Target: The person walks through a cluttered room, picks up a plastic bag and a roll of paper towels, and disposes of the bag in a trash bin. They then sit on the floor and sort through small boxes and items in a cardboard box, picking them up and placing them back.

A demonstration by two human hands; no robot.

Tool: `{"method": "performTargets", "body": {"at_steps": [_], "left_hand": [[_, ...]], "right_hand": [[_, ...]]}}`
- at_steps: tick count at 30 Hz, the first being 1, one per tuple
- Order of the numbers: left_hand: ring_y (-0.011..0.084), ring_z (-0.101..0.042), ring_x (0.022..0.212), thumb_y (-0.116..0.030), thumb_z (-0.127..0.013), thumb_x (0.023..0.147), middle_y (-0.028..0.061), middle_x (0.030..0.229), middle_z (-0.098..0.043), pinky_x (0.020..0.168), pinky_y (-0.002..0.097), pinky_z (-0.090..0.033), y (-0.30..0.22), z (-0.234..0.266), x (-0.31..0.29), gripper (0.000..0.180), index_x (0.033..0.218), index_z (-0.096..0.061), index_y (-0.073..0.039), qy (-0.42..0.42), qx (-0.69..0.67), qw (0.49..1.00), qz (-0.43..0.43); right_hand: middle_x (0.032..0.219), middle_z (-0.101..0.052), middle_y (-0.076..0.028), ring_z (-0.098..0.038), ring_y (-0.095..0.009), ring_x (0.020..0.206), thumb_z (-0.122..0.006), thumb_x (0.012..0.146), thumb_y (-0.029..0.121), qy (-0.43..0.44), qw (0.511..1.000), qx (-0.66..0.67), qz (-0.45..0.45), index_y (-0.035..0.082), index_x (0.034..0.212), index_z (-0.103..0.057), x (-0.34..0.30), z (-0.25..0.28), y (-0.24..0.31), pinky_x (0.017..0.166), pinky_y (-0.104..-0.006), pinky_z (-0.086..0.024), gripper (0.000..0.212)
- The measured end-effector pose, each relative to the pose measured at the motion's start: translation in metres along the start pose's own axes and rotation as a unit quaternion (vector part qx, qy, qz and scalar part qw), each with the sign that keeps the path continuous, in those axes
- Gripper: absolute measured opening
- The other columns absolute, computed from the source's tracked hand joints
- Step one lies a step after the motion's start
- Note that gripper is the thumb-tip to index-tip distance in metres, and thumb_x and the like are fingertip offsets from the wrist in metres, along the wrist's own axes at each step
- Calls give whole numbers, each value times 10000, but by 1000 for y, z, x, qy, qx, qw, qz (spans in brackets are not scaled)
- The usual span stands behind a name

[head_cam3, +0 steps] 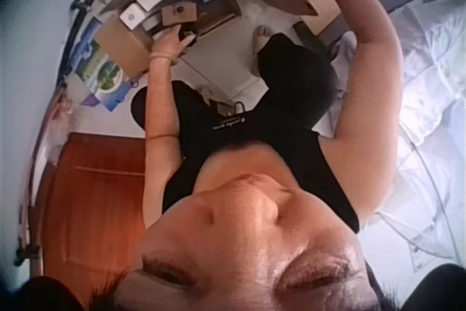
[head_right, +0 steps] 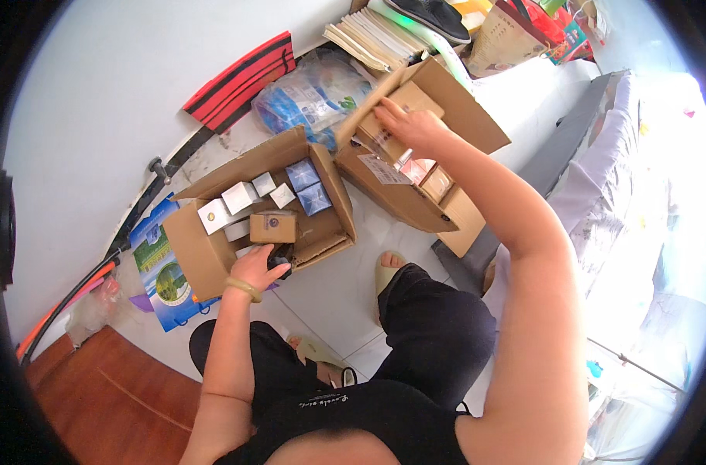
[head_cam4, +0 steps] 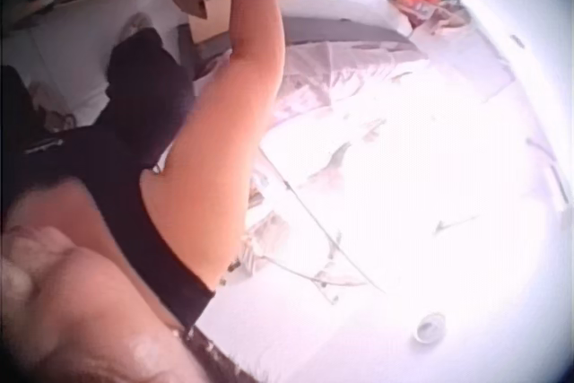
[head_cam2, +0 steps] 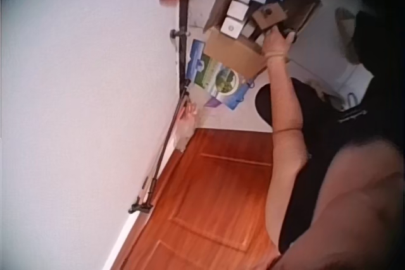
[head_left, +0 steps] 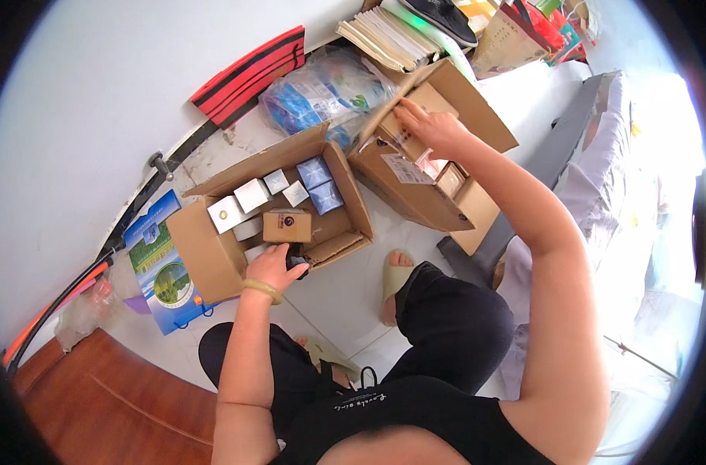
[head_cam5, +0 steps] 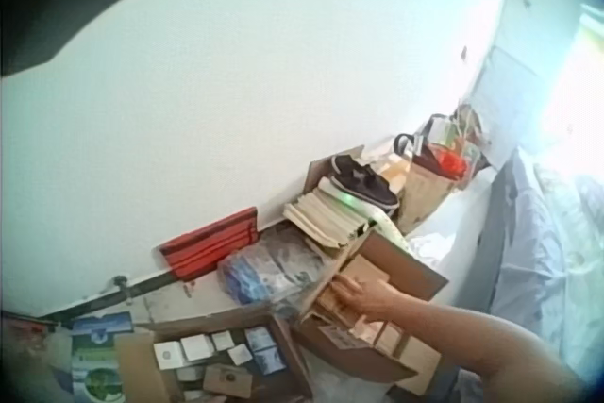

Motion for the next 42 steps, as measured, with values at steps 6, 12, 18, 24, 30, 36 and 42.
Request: {"method": "performTargets", "body": {"at_steps": [6,12,18,24,30,36,42], "left_hand": [[349,-534,1040,-544,-571,769,177,1143,-552,857,427,-444,-6,1,0,648,1194,-506,-59,-12,-13,1000,5],[333,-572,958,-497,-604,763,155,1061,-575,779,436,-479,8,-6,-4,561,1108,-522,-63,-45,8,999,10],[301,-502,1035,-136,-734,633,92,1096,-518,871,377,-438,4,12,18,521,1114,-535,-99,-329,-25,932,-148],[297,-498,1048,-93,-755,541,88,1073,-524,893,374,-440,23,0,45,649,1142,-513,-133,-182,87,973,-110],[289,-503,1063,-139,-777,567,111,1110,-530,870,375,-467,25,16,39,690,1183,-472,-80,-163,88,980,74],[280,-522,1018,-77,-622,712,118,1064,-534,799,367,-502,26,2,45,478,1160,-462,-26,-311,114,943,42],[276,-492,1079,-173,-709,672,125,1099,-512,809,383,-491,18,10,17,506,1109,-506,-17,-349,137,927,-16]], "right_hand": [[1345,-351,-159,-597,-356,882,-788,503,162,75,996,4,-46,159,1408,-174,6,2,2,743,-421,-492,1093],[1196,-508,-138,-564,-303,1015,-825,519,229,-364,916,144,-86,58,1267,-386,-62,78,-16,879,-391,-446,884],[1200,-500,-142,-490,-221,1124,-905,433,285,-181,770,607,-77,-17,1304,-280,-75,81,96,986,-365,-384,1113],[1255,-435,-127,-417,-214,1186,-883,532,247,-228,725,647,-69,4,1352,-193,-7,-24,173,1008,-363,-349,1099],[1299,-386,-121,-397,-224,1209,-877,526,229,-177,780,600,18,14,1383,-147,7,-48,174,1027,-360,-333,1146],[1320,-370,-183,-388,-298,1232,-865,498,360,-92,761,639,60,20,1371,-189,22,-63,201,1041,-366,-321,1155],[1318,-370,-212,-398,-335,1221,-848,505,384,-110,805,578,75,32,1363,-201,40,-81,200,1029,-374,-330,1130]]}}
Point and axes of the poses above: each hand's wrist, its own x-axis towards the middle knuckle, its own z-axis out of the back of the hand, y = z × x, the point moved 2 cm from there along x, towards the middle knuckle
